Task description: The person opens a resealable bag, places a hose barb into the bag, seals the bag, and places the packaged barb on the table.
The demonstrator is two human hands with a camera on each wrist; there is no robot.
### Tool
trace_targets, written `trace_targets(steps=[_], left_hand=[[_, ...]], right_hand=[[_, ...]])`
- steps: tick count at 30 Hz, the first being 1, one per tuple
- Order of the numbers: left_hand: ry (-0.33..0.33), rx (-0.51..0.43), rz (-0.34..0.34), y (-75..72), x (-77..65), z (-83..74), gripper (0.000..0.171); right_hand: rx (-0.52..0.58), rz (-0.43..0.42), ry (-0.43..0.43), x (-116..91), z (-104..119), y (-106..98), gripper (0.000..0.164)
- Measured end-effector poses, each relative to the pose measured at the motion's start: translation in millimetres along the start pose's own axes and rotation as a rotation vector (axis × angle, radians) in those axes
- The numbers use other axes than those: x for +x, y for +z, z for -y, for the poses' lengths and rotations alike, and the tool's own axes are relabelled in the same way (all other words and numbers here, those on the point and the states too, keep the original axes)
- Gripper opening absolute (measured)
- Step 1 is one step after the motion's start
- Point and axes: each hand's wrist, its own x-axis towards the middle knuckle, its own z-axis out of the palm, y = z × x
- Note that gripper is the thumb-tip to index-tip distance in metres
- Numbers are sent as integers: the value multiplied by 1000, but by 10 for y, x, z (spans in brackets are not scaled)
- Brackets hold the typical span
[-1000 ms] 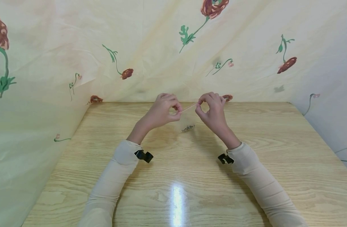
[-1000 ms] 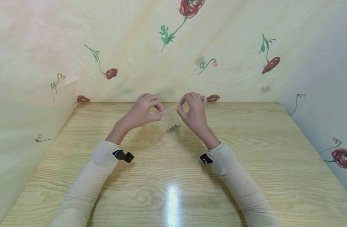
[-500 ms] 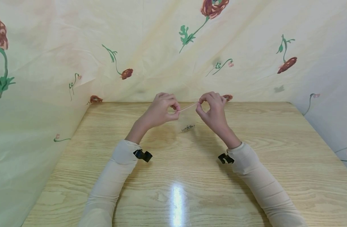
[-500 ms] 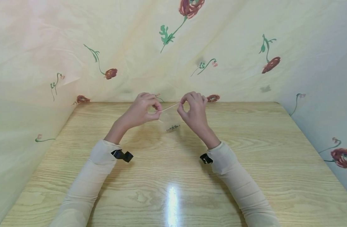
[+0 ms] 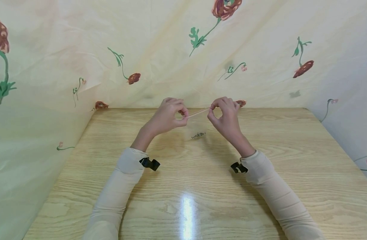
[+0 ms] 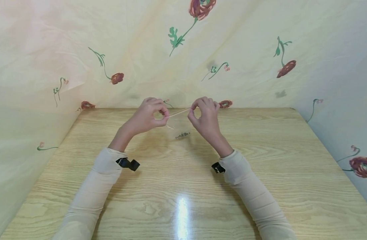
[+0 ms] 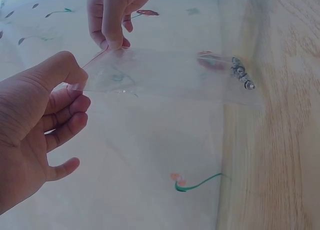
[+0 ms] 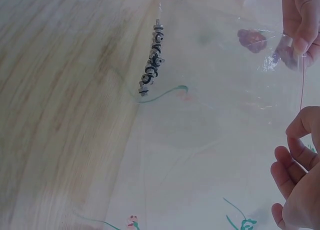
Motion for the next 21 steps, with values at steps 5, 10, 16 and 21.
trace_targets(steps=[5,10,16,21], left_hand=[[-2,11,-1,-14,-1,9,4],[-1,5,0,-34,-5,13,5],[3,0,-1,-46,-2,30,5],[2,-7,-2,-57,1,43,5]], right_hand=[[-2,4,0,4,-2,-3,3],[-4,7,3,7,-4,-5,3],[-3,8,5,8,-4,-11,3],[-2,5,1,10,-6,-15,3]])
